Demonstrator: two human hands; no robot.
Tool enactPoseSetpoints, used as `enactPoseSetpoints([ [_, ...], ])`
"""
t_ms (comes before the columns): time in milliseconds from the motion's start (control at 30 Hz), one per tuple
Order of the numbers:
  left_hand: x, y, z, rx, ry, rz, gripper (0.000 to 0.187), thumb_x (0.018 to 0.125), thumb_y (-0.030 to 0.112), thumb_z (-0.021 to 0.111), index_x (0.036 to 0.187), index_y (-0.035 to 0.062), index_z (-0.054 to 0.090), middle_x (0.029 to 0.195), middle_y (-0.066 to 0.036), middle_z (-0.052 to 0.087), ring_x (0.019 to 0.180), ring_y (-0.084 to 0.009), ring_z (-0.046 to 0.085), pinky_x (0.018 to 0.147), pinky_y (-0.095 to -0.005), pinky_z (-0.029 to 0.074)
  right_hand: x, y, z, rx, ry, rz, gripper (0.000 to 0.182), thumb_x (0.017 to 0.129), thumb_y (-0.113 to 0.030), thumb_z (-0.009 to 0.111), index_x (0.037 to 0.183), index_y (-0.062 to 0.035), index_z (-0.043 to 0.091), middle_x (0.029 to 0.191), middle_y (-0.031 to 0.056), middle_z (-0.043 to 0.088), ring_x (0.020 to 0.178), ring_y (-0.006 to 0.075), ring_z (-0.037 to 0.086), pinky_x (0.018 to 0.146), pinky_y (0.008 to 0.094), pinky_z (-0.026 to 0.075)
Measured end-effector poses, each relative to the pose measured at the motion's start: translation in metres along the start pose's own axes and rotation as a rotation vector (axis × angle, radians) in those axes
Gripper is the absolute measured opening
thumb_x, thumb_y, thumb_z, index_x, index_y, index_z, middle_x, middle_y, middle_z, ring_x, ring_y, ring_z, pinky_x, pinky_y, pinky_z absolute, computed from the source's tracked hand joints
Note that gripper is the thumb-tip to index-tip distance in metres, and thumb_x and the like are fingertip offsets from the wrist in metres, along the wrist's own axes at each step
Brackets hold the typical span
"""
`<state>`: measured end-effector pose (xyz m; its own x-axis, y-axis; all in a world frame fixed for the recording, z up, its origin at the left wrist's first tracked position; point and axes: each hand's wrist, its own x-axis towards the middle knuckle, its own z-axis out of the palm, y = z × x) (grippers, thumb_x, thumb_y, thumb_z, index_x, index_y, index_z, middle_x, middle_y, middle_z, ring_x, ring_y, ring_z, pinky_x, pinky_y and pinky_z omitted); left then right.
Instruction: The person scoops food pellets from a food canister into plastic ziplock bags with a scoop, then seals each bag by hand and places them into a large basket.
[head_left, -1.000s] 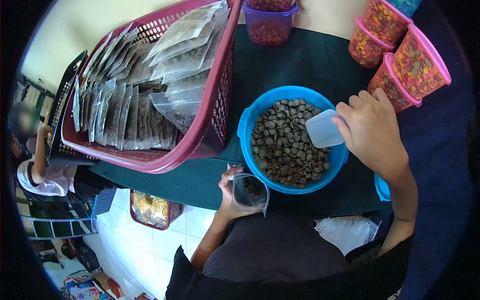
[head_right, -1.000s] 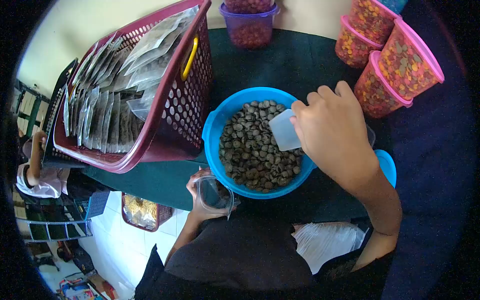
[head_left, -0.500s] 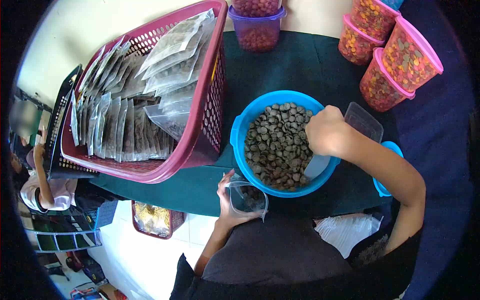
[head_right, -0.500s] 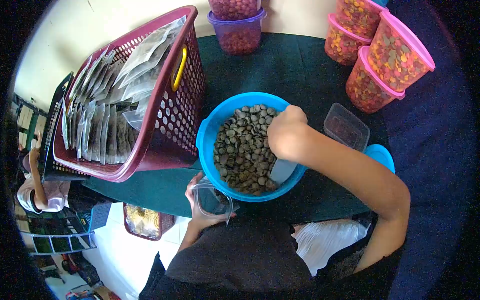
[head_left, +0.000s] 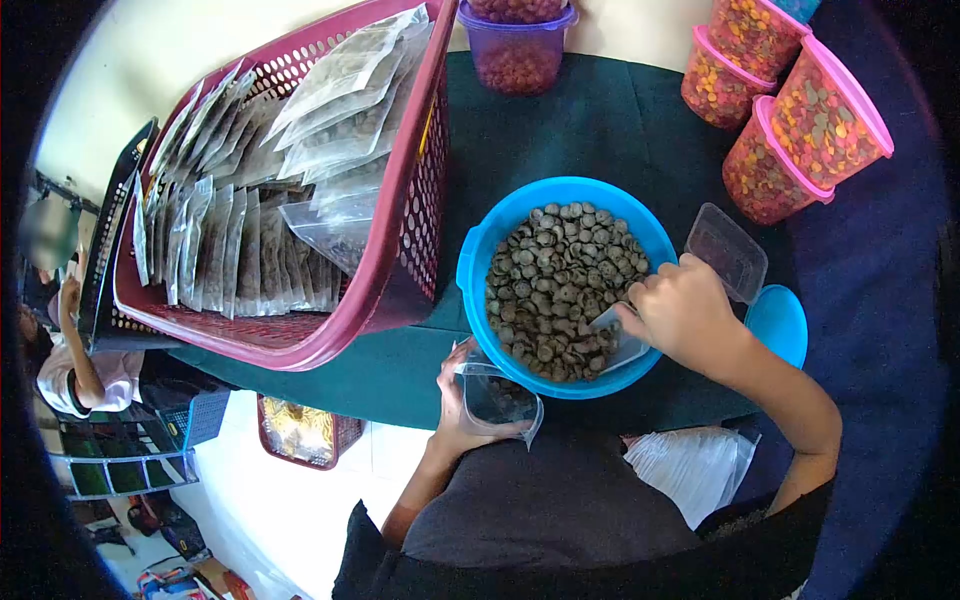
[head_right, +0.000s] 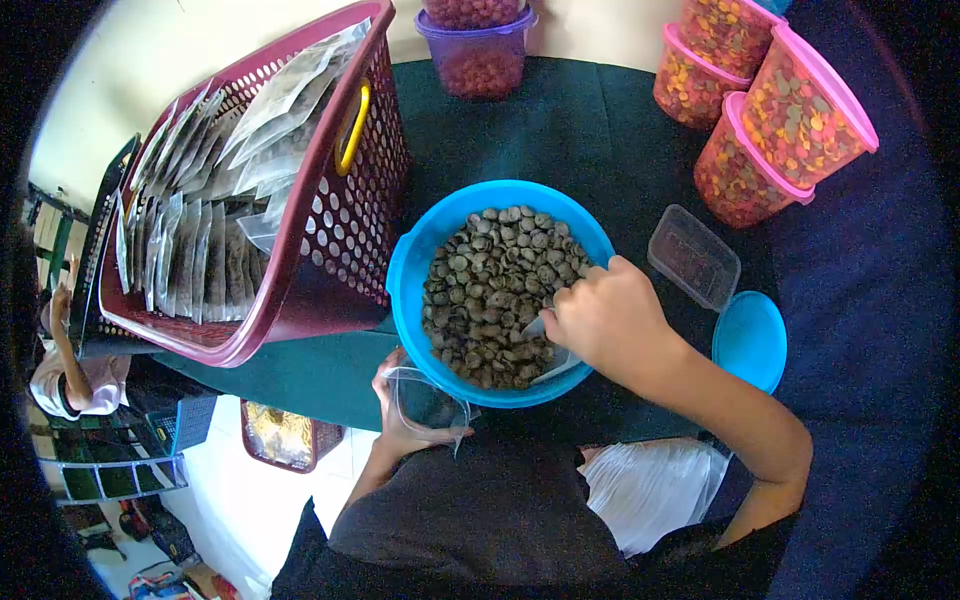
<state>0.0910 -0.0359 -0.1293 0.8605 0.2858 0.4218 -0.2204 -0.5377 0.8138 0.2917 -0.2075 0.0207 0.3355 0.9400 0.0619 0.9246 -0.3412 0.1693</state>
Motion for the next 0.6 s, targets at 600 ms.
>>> enactPoseSetpoints([
  [600,0.006,0.018,-0.047,0.098,-0.211,-0.203,0.106,0.037,0.024,0.083,0.121,0.0007,0.024,0.115,-0.023,0.035,0.109,-0.0361,0.037,0.092,-0.0418,0.032,0.037,0.023,-0.019,-0.243,0.369,0.128,0.021,0.066,-0.031,0.062,0.064,-0.0111,0.056,0.060,0.0006,0.053,0.068,0.0152,0.049,0.063,0.0293,0.034],
])
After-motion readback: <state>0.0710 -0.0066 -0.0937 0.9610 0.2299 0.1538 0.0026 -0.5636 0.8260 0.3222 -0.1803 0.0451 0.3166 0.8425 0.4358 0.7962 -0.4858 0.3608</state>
